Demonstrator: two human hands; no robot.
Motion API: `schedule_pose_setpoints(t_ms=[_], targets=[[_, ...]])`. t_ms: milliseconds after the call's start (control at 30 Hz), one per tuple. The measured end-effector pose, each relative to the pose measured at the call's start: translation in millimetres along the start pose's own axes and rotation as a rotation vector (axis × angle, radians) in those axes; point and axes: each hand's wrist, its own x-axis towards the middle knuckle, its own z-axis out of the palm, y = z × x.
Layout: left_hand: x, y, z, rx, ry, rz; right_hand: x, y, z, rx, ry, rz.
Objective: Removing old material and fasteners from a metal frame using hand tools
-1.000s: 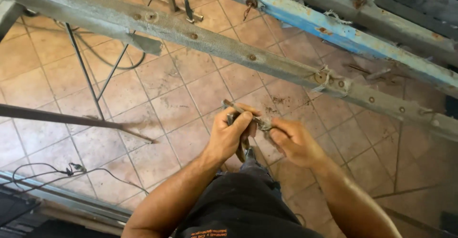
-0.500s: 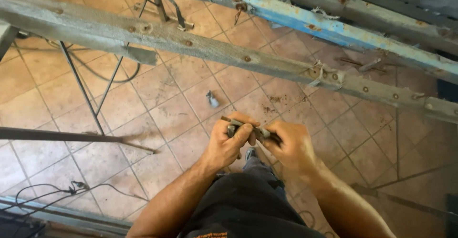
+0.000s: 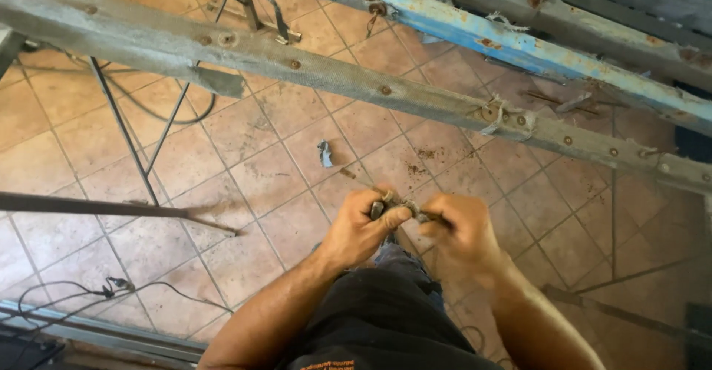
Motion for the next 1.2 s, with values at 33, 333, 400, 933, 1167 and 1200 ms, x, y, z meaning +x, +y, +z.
schedule_pose_setpoints(t_ms=[33, 333, 400, 933, 1167, 1200], targets=[[1, 10, -1, -0.014, -0.063, 0.032, -1, -1, -3, 0.245, -0.100, 0.208], [11, 19, -4, 0.009, 0.019, 0.096, -20, 31, 10, 0.121, 0.012, 0.158], [9, 25, -2, 0.008, 0.007, 0.059, -19, 21, 12, -0.125, 0.141, -0.037], [22, 50, -3, 0.231, -0.115, 0.433, 2, 20, 7, 0.352, -0.155, 0.407], [20, 64, -1, 0.183, -0.267, 0.441, -7, 30, 6, 1.088, -0.261, 0.644], [19, 62, -1, 0.182, -0.267, 0.437, -2, 27, 7, 1.089, -0.261, 0.647]])
